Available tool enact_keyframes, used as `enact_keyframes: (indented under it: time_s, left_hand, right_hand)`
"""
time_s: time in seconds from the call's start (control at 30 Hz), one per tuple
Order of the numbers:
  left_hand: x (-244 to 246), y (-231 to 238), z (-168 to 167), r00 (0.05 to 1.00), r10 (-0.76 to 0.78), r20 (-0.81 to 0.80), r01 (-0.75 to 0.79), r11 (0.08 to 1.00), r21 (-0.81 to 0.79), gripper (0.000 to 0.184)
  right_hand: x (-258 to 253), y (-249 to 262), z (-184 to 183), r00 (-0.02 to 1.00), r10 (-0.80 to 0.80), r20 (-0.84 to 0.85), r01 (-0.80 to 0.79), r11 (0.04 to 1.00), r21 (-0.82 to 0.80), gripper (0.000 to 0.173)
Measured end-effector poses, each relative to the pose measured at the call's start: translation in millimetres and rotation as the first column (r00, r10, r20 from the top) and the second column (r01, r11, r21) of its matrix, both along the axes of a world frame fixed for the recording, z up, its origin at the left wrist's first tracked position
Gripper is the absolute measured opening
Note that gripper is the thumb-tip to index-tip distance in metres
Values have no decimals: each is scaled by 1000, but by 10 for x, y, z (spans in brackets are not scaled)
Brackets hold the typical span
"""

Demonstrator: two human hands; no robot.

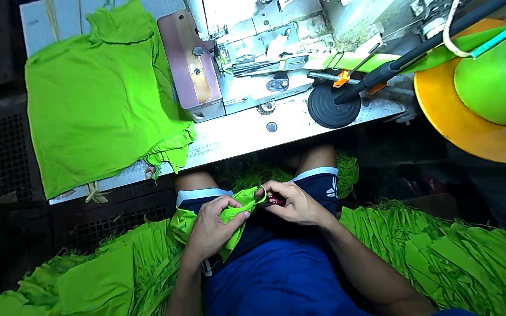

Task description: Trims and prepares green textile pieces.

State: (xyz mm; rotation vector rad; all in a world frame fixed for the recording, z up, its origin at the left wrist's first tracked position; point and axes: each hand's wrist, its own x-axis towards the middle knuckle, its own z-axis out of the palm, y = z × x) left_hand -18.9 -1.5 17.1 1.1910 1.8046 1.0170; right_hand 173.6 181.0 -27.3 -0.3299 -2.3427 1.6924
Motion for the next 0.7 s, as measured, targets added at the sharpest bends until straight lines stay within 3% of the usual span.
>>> enact_keyframes:
  time_s: [0.1,0.2,0.37,0.7]
  left_hand:
    - [40,18,-50,989,57,139,-60,998,17,14]
    - [62,33,-64,953,154,261,-152,988,-31,14]
    - [90,51,-98,884,191,427,-206,979,-11,14]
    - [117,39,-88,861,196,470,-224,975,3,14]
  right_hand:
    - [77,56,37,969,-178,171,150,975,164,56]
    - [159,93,92,942,-287,173,232,931,282,52]
    - [160,6,163,998,-59,35,51,976,211,35]
    - [58,-47,76,999,-33,-11,35,986,164,34]
